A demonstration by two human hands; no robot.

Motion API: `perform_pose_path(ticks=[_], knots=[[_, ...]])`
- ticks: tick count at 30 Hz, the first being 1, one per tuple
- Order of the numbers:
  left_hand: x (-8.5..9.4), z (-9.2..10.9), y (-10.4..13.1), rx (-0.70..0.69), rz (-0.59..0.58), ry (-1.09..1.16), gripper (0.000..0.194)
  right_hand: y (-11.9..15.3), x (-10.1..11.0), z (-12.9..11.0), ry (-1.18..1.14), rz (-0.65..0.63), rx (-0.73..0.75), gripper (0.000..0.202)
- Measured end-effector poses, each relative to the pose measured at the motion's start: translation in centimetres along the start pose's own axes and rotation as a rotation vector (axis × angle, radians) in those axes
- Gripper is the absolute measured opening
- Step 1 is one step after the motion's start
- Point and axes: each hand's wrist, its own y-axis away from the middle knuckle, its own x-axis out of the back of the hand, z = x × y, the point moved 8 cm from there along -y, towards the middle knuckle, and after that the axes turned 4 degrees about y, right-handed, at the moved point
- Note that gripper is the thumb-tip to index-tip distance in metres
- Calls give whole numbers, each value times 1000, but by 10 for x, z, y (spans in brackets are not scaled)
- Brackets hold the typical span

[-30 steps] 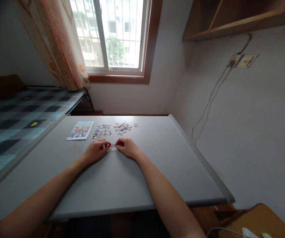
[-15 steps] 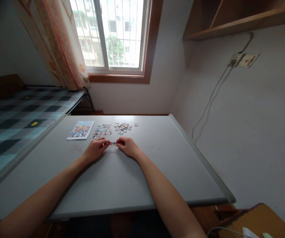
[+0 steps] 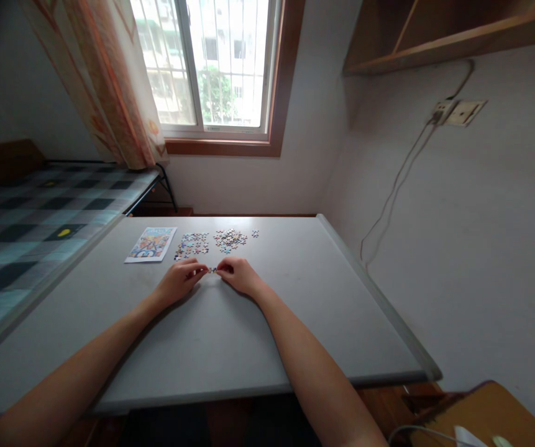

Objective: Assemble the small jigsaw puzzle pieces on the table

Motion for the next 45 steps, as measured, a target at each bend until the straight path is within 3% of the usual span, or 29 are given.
perform_pose_path(ticks=[45], knots=[[-2, -3, 1, 32, -5, 14, 18, 1, 1, -7, 32, -8, 13, 10]])
